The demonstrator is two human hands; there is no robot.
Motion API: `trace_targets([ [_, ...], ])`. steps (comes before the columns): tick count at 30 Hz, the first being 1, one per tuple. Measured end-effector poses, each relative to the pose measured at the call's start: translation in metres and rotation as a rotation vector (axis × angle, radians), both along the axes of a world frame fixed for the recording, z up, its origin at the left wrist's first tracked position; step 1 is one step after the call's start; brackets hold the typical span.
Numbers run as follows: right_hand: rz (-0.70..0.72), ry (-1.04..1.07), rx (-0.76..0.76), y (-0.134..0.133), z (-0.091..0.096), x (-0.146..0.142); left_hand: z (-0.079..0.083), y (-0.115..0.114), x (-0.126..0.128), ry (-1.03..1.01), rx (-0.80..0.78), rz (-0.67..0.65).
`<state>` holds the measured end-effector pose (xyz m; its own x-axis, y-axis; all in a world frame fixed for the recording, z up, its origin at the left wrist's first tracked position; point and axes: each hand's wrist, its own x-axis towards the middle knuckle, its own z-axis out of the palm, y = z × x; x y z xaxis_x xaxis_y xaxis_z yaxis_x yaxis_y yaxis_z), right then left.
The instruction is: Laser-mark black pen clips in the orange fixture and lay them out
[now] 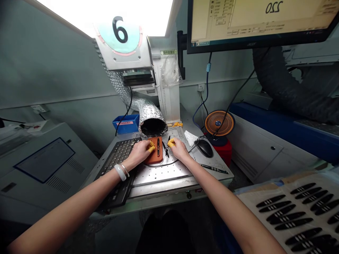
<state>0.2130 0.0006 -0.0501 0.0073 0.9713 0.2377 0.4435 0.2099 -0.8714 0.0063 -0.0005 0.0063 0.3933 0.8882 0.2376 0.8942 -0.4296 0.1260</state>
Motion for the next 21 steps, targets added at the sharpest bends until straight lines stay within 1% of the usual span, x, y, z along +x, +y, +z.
trace_targets([
  [10,-0.004,-0.019,-0.001,-0.002,0.001,0.0,0.001,0.004,0.004,-0.017,0.002,-0.003],
  [21,-0.019,-0.077,-0.02,-0.005,0.008,0.001,-0.002,0.012,0.009,0.017,0.024,-0.016],
])
